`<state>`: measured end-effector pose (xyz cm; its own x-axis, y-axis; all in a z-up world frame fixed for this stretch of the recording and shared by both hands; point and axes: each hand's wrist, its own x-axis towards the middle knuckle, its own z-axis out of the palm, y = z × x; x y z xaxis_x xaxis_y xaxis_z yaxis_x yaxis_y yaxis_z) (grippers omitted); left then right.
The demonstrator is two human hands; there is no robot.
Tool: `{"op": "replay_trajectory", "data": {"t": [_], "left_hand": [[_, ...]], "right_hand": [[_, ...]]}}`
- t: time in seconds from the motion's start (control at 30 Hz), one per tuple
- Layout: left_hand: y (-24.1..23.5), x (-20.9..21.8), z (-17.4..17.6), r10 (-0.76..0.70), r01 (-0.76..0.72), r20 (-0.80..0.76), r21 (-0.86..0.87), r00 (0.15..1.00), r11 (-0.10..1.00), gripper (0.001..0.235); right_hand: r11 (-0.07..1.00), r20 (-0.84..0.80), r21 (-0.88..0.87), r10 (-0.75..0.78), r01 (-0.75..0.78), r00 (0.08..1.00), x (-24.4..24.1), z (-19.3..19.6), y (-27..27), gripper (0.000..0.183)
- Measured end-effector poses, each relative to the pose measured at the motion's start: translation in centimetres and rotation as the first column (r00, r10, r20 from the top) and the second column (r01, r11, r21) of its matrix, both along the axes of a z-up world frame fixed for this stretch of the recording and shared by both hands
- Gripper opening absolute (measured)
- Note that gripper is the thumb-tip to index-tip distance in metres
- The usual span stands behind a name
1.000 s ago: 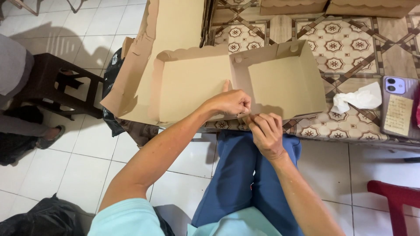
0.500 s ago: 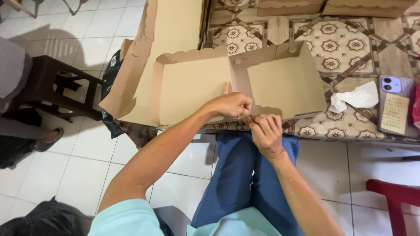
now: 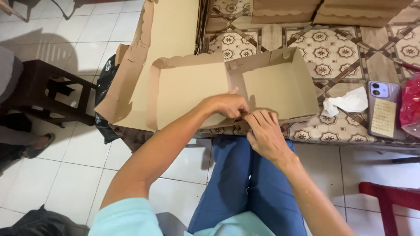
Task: The person assembles flat cardboard boxes by hand, folding flaps and inserting tabs to form rectangular containers. They repeat the process for multiple units and place finished boxes on a nearby stack.
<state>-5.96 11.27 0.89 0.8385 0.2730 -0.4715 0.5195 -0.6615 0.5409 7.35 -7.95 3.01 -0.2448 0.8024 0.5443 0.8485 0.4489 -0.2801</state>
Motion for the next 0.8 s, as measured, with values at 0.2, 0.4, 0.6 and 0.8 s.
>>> {"op": "replay_trajectory", "data": {"t": [0.2, 0.4, 0.6, 0.8], "left_hand": [[1.8, 3.0, 1.7, -0.053, 0.029, -0.12, -0.199, 0.991, 0.98, 0.018], [3.5, 5.1, -1.9, -0.044, 0.0, -0.18, -0.237, 0.983, 0.971, 0.033], [2.0, 4.5, -4.2, -0.114, 0.093, -0.179, -0.124, 0.977, 0.988, 0.025], [-2.1, 0.9, 6.1, 0.066, -0.147, 0.209, 0.399, 0.976, 0.905, 0.015]], "right_hand": [[0.951, -0.074, -0.307, 0.017, -0.039, 0.997, 1.6, -0.9, 1.3, 0.035], [0.922, -0.143, -0.377, 0.04, -0.092, 0.989, 1.9, -0.3, 1.9, 0.016], [0.937, -0.25, -0.327, 0.035, -0.119, 0.968, 1.6, -1.8, 2.3, 0.013], [0.94, -0.21, -0.302, 0.094, -0.156, 0.973, 2.1, -2.8, 3.7, 0.006]]}}
